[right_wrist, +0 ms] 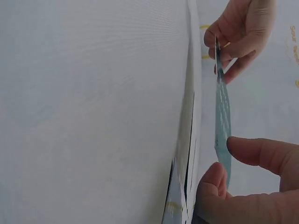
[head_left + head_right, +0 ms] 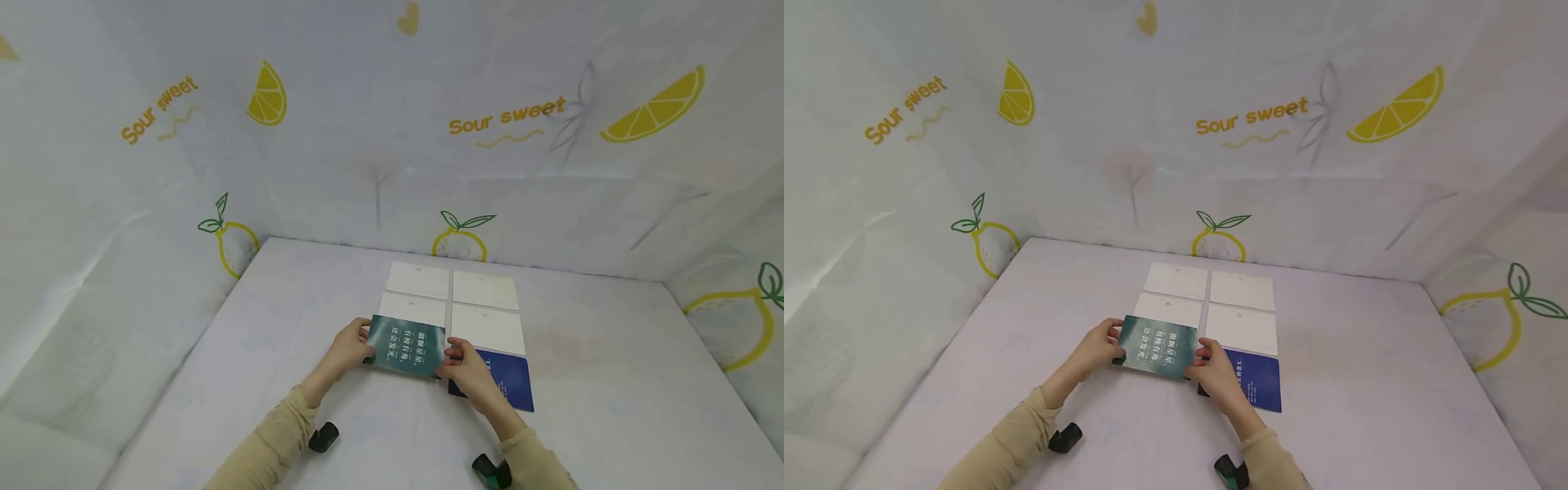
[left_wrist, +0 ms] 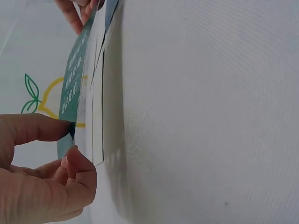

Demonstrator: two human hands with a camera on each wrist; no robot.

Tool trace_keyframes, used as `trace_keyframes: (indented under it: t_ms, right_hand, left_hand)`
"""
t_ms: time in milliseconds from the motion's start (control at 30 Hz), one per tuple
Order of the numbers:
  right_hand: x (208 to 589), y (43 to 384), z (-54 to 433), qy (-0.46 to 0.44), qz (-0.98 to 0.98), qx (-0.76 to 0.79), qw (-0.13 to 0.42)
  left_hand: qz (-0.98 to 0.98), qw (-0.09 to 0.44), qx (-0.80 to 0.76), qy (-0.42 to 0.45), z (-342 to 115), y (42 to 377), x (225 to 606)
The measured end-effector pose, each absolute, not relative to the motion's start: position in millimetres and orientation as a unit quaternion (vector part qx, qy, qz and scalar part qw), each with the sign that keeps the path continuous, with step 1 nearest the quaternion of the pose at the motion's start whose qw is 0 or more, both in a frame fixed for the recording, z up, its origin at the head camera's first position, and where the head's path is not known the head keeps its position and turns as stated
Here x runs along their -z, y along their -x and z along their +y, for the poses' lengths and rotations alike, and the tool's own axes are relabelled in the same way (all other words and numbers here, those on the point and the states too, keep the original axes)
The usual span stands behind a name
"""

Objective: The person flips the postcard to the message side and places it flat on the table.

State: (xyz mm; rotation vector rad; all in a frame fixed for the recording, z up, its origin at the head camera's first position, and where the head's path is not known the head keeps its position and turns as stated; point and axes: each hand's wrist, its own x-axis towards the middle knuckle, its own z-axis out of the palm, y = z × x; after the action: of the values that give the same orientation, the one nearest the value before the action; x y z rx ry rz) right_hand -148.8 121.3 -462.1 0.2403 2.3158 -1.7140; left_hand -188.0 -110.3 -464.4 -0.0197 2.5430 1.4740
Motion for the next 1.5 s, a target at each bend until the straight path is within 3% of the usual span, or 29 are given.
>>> trace_keyframes:
  t_ms: [500, 1100, 1500]
  right_hand:
    - [461, 160, 124, -0.083, 0.803, 0.586, 0.068]
    - [453, 164, 134, -0.090, 0.782, 0.615, 0.041]
    - [457, 162, 137, -0.071, 0.807, 0.583, 0.054]
  left_hand:
    - [0.852, 0.005, -0.524, -0.003, -105, 191, 458]
    - [0.785, 0.021, -0.616, 0.057, -106, 196, 456]
    - [0.806, 0.036, -0.590, 0.007, -112, 193, 463]
